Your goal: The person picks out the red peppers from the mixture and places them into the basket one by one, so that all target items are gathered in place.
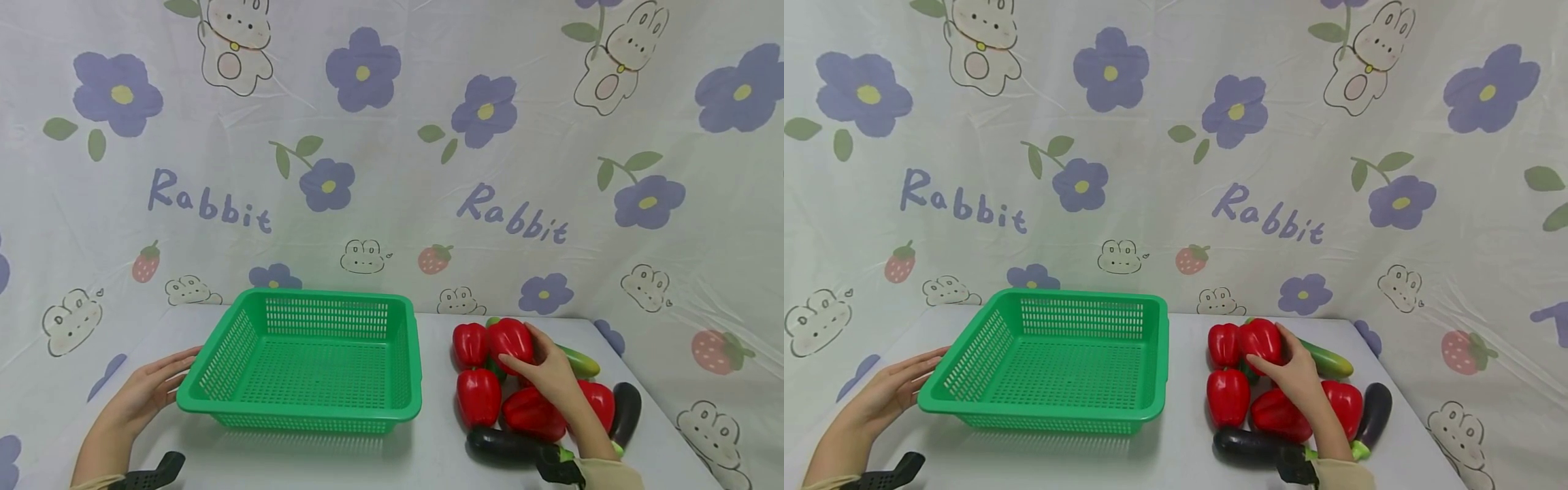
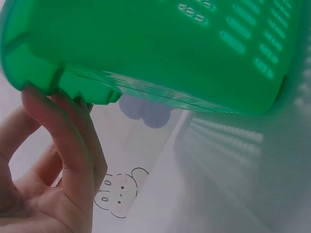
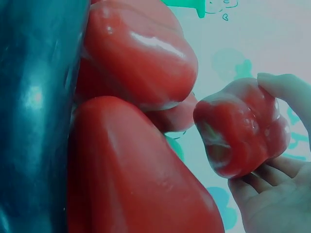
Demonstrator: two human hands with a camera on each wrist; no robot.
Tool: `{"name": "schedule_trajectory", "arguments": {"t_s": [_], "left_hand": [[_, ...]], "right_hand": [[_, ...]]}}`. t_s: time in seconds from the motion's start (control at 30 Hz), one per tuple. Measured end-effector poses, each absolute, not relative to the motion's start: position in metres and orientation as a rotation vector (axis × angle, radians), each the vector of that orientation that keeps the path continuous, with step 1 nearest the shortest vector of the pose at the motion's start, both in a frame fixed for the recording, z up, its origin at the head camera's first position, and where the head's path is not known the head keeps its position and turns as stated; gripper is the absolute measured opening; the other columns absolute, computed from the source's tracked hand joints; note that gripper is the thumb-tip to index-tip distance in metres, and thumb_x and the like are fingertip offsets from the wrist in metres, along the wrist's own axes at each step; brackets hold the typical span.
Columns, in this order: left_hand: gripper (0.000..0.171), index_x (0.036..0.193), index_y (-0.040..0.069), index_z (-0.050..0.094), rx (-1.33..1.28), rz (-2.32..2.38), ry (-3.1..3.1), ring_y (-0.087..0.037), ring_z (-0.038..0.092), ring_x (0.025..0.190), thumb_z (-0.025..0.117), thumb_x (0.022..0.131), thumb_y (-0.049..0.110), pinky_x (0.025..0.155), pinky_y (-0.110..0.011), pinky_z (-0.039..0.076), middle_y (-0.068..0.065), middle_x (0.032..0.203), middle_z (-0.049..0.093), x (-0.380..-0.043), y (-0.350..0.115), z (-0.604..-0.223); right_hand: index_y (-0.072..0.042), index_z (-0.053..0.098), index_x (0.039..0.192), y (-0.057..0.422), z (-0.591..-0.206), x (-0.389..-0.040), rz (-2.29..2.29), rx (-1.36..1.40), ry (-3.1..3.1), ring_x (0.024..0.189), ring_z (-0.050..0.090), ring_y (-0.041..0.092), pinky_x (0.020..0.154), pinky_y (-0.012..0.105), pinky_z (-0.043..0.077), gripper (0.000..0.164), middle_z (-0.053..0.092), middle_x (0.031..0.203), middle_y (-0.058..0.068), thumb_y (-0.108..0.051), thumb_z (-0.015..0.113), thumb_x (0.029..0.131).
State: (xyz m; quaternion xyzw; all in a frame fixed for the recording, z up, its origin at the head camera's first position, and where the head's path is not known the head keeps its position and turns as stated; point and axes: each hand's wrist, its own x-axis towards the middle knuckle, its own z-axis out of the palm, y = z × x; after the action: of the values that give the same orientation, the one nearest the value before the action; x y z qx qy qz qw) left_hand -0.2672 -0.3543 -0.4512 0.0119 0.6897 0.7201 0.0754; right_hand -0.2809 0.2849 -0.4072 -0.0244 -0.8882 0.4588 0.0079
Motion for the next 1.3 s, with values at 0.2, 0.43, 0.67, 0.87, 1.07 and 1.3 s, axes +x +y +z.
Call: {"name": "schedule_trajectory", "arguments": {"t_s": [0.2, 0.43, 0.67, 0.87, 1.07, 1.3], "left_hand": [[0.028, 0.116, 0.034, 0.07, 0.053, 2.194, 2.039, 0.003, 0.063, 0.101, 0.051, 0.103, 0.02, 0.082, -0.026, 0.054, 0.028, 0.11, 0.067, -0.268, -0.355, -0.453], [0.028, 0.116, 0.035, 0.07, 0.059, 2.195, 2.033, 0.003, 0.064, 0.101, 0.051, 0.103, 0.02, 0.082, -0.026, 0.054, 0.028, 0.11, 0.067, -0.266, -0.354, -0.452], [0.029, 0.115, 0.034, 0.071, 0.069, 2.209, 2.015, 0.002, 0.064, 0.1, 0.05, 0.103, 0.018, 0.081, -0.026, 0.055, 0.027, 0.11, 0.068, -0.266, -0.354, -0.452], [0.028, 0.116, 0.033, 0.071, 0.071, 2.204, 2.031, 0.003, 0.064, 0.101, 0.05, 0.103, 0.019, 0.081, -0.026, 0.054, 0.027, 0.11, 0.067, -0.266, -0.354, -0.451], [0.027, 0.116, 0.035, 0.07, 0.051, 2.173, 2.058, 0.003, 0.063, 0.1, 0.051, 0.102, 0.021, 0.081, -0.026, 0.054, 0.029, 0.109, 0.067, -0.266, -0.354, -0.45], [0.026, 0.119, 0.036, 0.069, 0.04, 2.138, 2.085, 0.005, 0.061, 0.1, 0.052, 0.102, 0.024, 0.083, -0.026, 0.054, 0.031, 0.11, 0.065, -0.266, -0.354, -0.449]], "right_hand": [[-0.011, 0.009, 0.158, 0.282, -0.406, -0.283, 1.442, -0.085, -2.756, 0.141, 0.031, 0.046, 0.099, 0.055, 0.048, 0.103, 0.029, 0.156, 0.023, -0.043, 0.074, 0.084], [-0.011, 0.011, 0.157, 0.277, -0.404, -0.286, 1.431, -0.066, -2.734, 0.14, 0.034, 0.044, 0.099, 0.055, 0.048, 0.101, 0.031, 0.155, 0.022, -0.04, 0.075, 0.084], [-0.013, 0.012, 0.157, 0.27, -0.4, -0.289, 1.45, -0.056, -2.715, 0.141, 0.034, 0.042, 0.101, 0.055, 0.047, 0.101, 0.031, 0.156, 0.02, -0.046, 0.074, 0.084], [-0.012, 0.013, 0.157, 0.261, -0.395, -0.29, 1.46, -0.06, -2.704, 0.145, 0.03, 0.043, 0.104, 0.056, 0.042, 0.1, 0.029, 0.158, 0.02, -0.044, 0.074, 0.084], [-0.011, 0.014, 0.157, 0.254, -0.392, -0.29, 1.468, -0.071, -2.694, 0.146, 0.028, 0.043, 0.106, 0.056, 0.041, 0.1, 0.028, 0.158, 0.02, -0.042, 0.075, 0.084], [-0.012, 0.014, 0.157, 0.249, -0.39, -0.293, 1.476, -0.065, -2.688, 0.146, 0.028, 0.042, 0.105, 0.055, 0.042, 0.101, 0.028, 0.159, 0.019, -0.043, 0.075, 0.083]]}}
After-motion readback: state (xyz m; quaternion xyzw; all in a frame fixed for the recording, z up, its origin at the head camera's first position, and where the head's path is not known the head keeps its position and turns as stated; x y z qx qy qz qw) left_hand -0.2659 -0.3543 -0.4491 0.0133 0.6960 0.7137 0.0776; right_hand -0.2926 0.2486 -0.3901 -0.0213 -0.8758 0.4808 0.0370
